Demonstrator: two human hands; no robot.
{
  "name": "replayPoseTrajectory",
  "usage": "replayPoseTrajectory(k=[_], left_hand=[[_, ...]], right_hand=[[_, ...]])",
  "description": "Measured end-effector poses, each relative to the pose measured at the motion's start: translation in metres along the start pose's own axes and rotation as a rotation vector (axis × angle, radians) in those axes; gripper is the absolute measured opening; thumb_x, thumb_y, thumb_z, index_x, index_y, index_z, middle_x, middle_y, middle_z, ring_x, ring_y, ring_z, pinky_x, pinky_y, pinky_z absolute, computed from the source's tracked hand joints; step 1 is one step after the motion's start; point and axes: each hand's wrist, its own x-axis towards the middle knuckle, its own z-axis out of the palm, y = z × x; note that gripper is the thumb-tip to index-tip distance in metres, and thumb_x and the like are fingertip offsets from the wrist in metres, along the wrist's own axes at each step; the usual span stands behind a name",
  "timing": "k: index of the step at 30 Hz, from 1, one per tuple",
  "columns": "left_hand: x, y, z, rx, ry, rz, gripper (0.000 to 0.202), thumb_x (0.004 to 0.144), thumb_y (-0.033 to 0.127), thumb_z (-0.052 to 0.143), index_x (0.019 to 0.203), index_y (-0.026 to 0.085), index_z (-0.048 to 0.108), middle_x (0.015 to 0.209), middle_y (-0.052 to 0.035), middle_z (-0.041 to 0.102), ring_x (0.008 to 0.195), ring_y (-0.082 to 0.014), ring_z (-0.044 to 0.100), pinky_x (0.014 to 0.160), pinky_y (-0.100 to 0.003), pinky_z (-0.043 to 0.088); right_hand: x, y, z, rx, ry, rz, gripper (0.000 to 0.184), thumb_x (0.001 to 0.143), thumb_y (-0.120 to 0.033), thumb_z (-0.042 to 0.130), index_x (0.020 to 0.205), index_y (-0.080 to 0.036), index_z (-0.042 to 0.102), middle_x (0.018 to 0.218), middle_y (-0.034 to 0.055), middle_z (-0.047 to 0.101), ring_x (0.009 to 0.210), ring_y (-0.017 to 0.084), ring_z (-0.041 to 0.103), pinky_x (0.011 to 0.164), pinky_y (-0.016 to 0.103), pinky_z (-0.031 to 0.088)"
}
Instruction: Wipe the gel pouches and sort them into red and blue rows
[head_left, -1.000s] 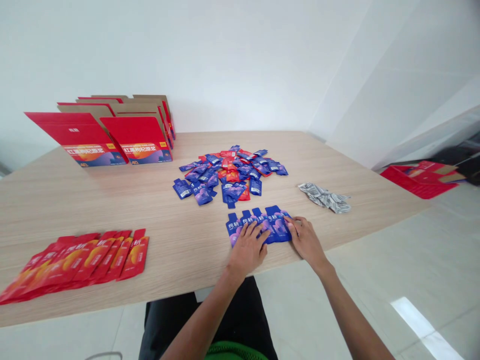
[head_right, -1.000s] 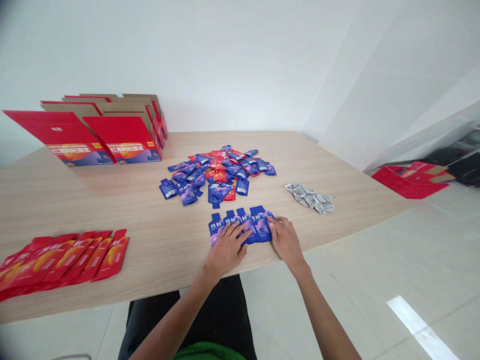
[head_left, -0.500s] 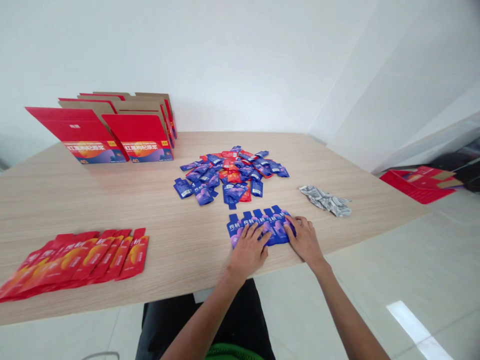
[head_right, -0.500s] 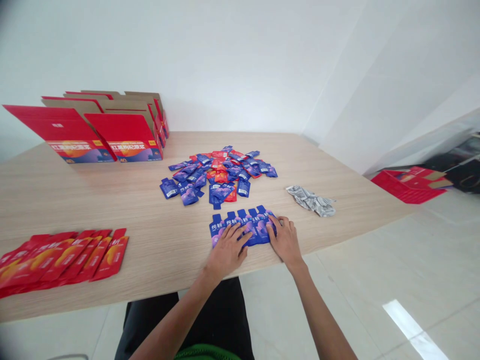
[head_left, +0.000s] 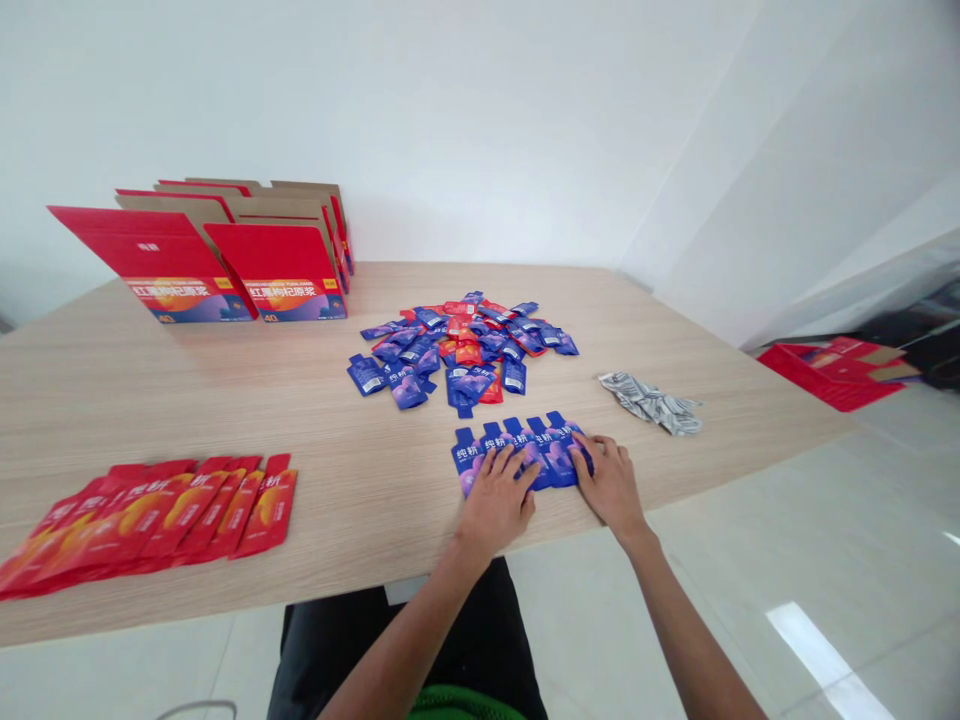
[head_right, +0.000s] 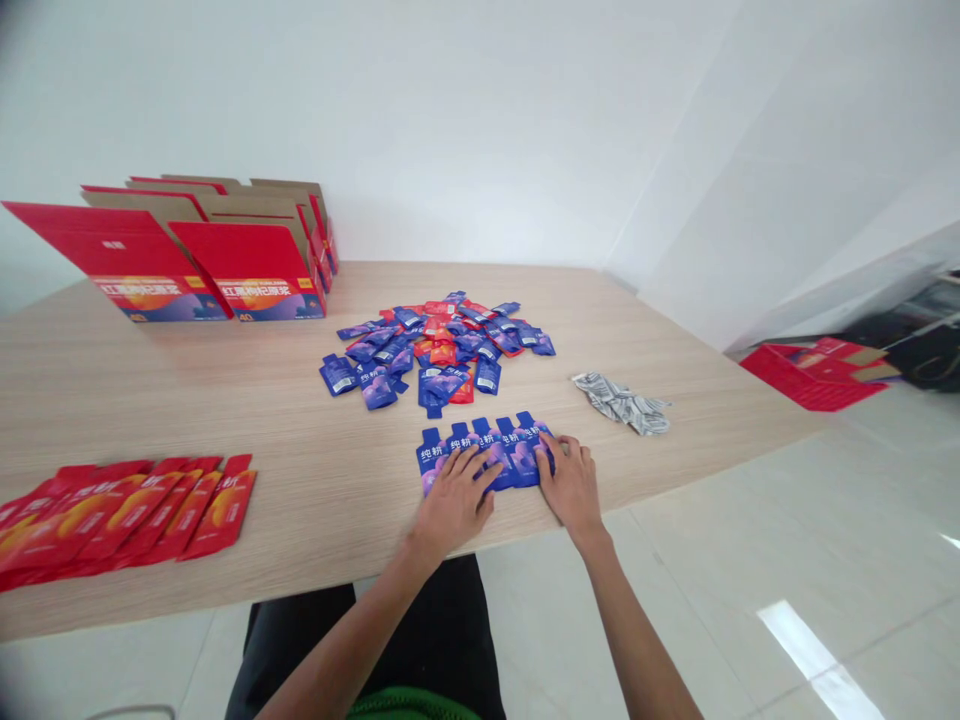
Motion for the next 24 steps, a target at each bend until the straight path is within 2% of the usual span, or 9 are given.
replayPoseTrajectory(k=[4,7,10,13,15,17,19,21,24], left_hand=[[0.000,-0.001,-0.001,-0.010,-0.010,0.014,0.047,0.100,0.031,0.048,0.146,0.024,0.056,0.154,-0.0055,0.055,0.148,-0.0265,0.041,0.127,-0.050,0.030],[0.000,-0.002,0.000,-0.018,-0.012,0.022,0.046,0.100,0.031,0.048,0.145,0.024,0.057,0.153,-0.0061,0.056,0.148,-0.0269,0.041,0.127,-0.050,0.029],[0.000,-0.002,0.001,-0.022,0.004,0.030,0.047,0.098,0.029,0.050,0.144,0.023,0.057,0.152,-0.0069,0.056,0.147,-0.0271,0.041,0.127,-0.051,0.029],[0.000,-0.001,-0.002,-0.025,0.058,0.053,0.047,0.096,0.026,0.054,0.142,0.022,0.058,0.151,-0.0091,0.056,0.146,-0.0273,0.042,0.125,-0.050,0.031],[0.000,0.001,-0.006,-0.047,0.105,0.111,0.042,0.094,0.023,0.055,0.136,0.021,0.062,0.146,-0.0091,0.059,0.142,-0.0257,0.046,0.125,-0.048,0.033],[-0.001,0.004,-0.011,-0.080,0.139,0.201,0.036,0.093,0.017,0.054,0.126,0.023,0.067,0.135,-0.0064,0.066,0.133,-0.0227,0.053,0.123,-0.045,0.035],[-0.006,0.006,-0.017,-0.097,0.168,0.245,0.031,0.092,0.014,0.053,0.115,0.024,0.070,0.122,-0.0041,0.070,0.121,-0.0209,0.059,0.119,-0.044,0.040],[-0.014,0.008,-0.021,-0.081,0.229,0.148,0.029,0.092,0.013,0.052,0.112,0.023,0.070,0.117,-0.0051,0.070,0.116,-0.0220,0.061,0.112,-0.044,0.046],[-0.028,0.007,-0.024,-0.010,0.346,-0.170,0.035,0.094,0.018,0.053,0.127,0.019,0.063,0.132,-0.0128,0.063,0.124,-0.0285,0.057,0.109,-0.051,0.048]], right_hand=[[0.000,-0.001,-0.003,0.001,0.007,0.038,0.050,0.105,-0.045,0.037,0.139,-0.017,0.061,0.122,0.0181,0.063,0.106,0.033,0.058,0.092,0.048,0.050],[0.014,-0.002,-0.012,0.044,0.082,0.089,0.056,0.105,-0.046,0.035,0.143,-0.010,0.056,0.122,0.0222,0.064,0.109,0.035,0.060,0.092,0.049,0.050],[0.045,-0.017,-0.024,0.232,0.088,0.126,0.052,0.107,-0.046,0.029,0.123,-0.014,0.067,0.102,0.0156,0.072,0.092,0.029,0.068,0.083,0.039,0.052],[0.085,-0.050,-0.028,0.399,-0.099,0.008,0.057,0.109,-0.048,0.026,0.091,-0.019,0.072,0.067,0.0055,0.067,0.067,0.021,0.066,0.069,0.029,0.048],[0.113,-0.077,-0.022,0.338,-0.139,-0.149,0.048,0.106,-0.049,0.039,0.087,-0.020,0.071,0.074,0.0058,0.069,0.072,0.020,0.066,0.071,0.027,0.047],[0.137,-0.101,-0.012,0.256,-0.236,-0.246,0.036,0.102,-0.050,0.050,0.100,-0.022,0.073,0.103,0.0075,0.073,0.094,0.021,0.068,0.082,0.027,0.047],[0.155,-0.121,0.000,0.180,-0.404,-0.156,0.037,0.100,-0.054,0.055,0.114,-0.024,0.072,0.123,0.0090,0.070,0.113,0.023,0.065,0.095,0.029,0.046],[0.168,-0.136,0.012,0.119,-0.524,0.007,0.050,0.101,-0.061,0.050,0.122,-0.019,0.070,0.130,0.0160,0.067,0.120,0.029,0.063,0.101,0.036,0.046],[0.177,-0.155,0.028,0.069,-0.530,0.167,0.073,0.099,-0.067,0.047,0.134,-0.005,0.061,0.134,0.0296,0.061,0.127,0.039,0.060,0.104,0.048,0.046]])
